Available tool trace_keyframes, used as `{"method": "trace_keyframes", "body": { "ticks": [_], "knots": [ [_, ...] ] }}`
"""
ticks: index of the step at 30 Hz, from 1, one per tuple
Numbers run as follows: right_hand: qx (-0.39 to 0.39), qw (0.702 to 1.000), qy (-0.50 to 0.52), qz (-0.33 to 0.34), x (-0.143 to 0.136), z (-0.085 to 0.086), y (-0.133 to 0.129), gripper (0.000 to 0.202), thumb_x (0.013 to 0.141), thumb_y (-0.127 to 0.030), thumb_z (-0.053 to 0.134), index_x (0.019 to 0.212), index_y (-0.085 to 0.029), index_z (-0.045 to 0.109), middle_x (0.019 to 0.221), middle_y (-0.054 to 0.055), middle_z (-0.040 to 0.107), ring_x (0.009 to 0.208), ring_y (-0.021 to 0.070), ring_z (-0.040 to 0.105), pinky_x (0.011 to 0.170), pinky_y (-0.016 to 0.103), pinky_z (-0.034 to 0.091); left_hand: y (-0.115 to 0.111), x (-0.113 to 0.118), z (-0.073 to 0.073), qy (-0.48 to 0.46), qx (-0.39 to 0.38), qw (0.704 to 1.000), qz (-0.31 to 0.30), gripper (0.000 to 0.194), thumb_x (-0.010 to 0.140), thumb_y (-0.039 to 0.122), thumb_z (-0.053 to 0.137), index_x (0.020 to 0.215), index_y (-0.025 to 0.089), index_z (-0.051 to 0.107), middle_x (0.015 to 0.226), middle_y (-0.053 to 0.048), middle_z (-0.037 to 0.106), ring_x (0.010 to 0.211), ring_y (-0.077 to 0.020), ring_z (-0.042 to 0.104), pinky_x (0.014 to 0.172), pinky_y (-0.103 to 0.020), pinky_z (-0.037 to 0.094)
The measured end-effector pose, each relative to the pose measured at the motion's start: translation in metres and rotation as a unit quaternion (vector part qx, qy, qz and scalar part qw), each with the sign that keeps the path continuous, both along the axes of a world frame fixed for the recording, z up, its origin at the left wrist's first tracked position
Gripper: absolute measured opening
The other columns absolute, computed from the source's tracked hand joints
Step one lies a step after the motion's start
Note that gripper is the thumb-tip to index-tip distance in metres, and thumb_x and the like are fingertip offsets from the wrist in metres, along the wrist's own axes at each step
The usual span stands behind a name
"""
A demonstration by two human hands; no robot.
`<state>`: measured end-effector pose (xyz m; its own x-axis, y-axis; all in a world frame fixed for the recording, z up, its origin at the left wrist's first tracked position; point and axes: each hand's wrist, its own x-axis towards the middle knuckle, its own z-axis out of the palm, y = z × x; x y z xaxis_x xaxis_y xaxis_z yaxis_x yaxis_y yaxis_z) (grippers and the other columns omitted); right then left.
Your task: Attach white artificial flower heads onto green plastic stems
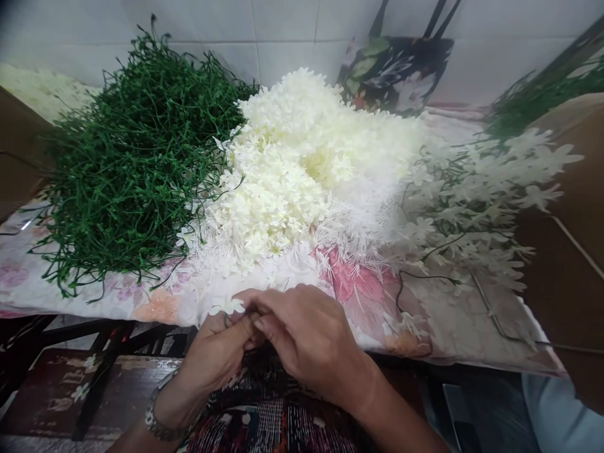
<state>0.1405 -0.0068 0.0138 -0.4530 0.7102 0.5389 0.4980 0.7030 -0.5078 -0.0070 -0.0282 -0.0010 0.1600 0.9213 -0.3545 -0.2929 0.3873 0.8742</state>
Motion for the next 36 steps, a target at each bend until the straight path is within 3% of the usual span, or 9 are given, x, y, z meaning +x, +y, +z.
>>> {"method": "trace_keyframes", "body": {
  "ticks": [2,5,9,16,19,22,24,29,36],
  "knots": [
    [0.003,0.999,-0.019,-0.031,0.002,0.000,0.009,0.018,0.086,-0.015,0.050,0.103,-0.013,0.056,0.075,0.004,0.061,0.067,0.0139,0.053,0.062,0.026,0.043,0.005,-0.001,0.006,-0.025,-0.007,0.998,0.050,0.023,0.066,0.031,0.067,0.059,0.013,0.054,0.053,0.002,0.047,0.047,-0.0062,0.035,0.045,-0.020,0.028],
    [0.017,0.988,-0.144,-0.044,0.001,-0.001,0.022,0.015,0.086,-0.013,0.046,0.089,-0.015,0.061,0.073,0.006,0.057,0.069,0.0173,0.051,0.061,0.030,0.041,0.014,-0.005,0.014,-0.019,-0.018,0.993,0.115,0.020,0.061,0.027,0.072,0.069,0.012,0.061,0.053,0.004,0.049,0.043,-0.0031,0.031,0.042,-0.017,0.022],
    [0.074,0.974,-0.211,-0.036,-0.004,-0.005,0.030,0.025,0.084,-0.007,0.046,0.067,-0.017,0.061,0.064,0.005,0.054,0.064,0.0171,0.046,0.059,0.031,0.037,0.022,-0.007,0.012,-0.005,0.001,0.985,0.174,0.018,0.058,0.018,0.073,0.067,0.012,0.059,0.056,0.006,0.051,0.042,-0.0010,0.030,0.041,-0.015,0.021],
    [0.148,0.987,-0.059,0.012,0.005,-0.004,0.020,0.017,0.081,-0.002,0.051,0.082,-0.015,0.061,0.072,0.004,0.058,0.068,0.0142,0.048,0.060,0.029,0.042,0.027,0.000,0.011,-0.023,-0.029,0.990,0.135,0.023,0.059,0.025,0.075,0.072,0.013,0.062,0.061,0.004,0.053,0.041,-0.0011,0.034,0.037,-0.015,0.021],
    [0.178,0.982,-0.043,0.046,0.007,-0.003,0.016,0.013,0.081,-0.005,0.054,0.088,-0.014,0.061,0.078,0.006,0.060,0.073,0.0149,0.050,0.064,0.031,0.046,0.025,0.003,0.019,-0.075,-0.080,0.990,0.087,0.028,0.052,0.028,0.080,0.067,0.012,0.062,0.055,0.006,0.050,0.038,0.0000,0.030,0.034,-0.014,0.020],
    [0.174,0.981,-0.040,0.068,0.008,-0.005,0.013,0.015,0.081,-0.005,0.055,0.091,-0.014,0.060,0.081,0.006,0.060,0.076,0.0153,0.053,0.066,0.031,0.048,0.022,0.003,0.024,-0.103,-0.101,0.986,0.080,0.028,0.047,0.023,0.081,0.059,0.012,0.058,0.048,0.008,0.045,0.036,0.0000,0.030,0.033,-0.013,0.023],
    [0.153,0.987,-0.025,0.041,0.011,-0.008,0.011,0.016,0.081,-0.007,0.055,0.094,-0.015,0.059,0.082,0.006,0.060,0.077,0.0156,0.054,0.065,0.031,0.049,0.020,0.002,0.021,-0.077,-0.091,0.987,0.108,0.026,0.048,0.021,0.080,0.059,0.012,0.058,0.050,0.007,0.048,0.037,-0.0010,0.034,0.033,-0.013,0.025],
    [0.080,0.984,-0.036,-0.155,0.019,-0.014,0.010,0.008,0.081,-0.009,0.055,0.085,-0.015,0.058,0.073,0.005,0.059,0.069,0.0150,0.054,0.063,0.029,0.045,0.018,-0.005,0.004,0.042,0.007,0.982,0.185,0.015,0.059,0.019,0.073,0.064,0.012,0.061,0.056,0.006,0.049,0.043,-0.0009,0.032,0.037,-0.013,0.024],
    [0.043,0.951,-0.189,-0.241,-0.004,-0.016,0.006,0.023,0.084,-0.032,0.056,0.067,-0.017,0.056,0.061,0.004,0.056,0.062,0.0168,0.048,0.061,0.030,0.036,0.017,-0.004,-0.001,0.179,0.081,0.966,0.168,0.006,0.070,0.020,0.063,0.069,0.014,0.062,0.053,0.005,0.048,0.048,-0.0049,0.037,0.044,-0.016,0.031]
  ]
}}
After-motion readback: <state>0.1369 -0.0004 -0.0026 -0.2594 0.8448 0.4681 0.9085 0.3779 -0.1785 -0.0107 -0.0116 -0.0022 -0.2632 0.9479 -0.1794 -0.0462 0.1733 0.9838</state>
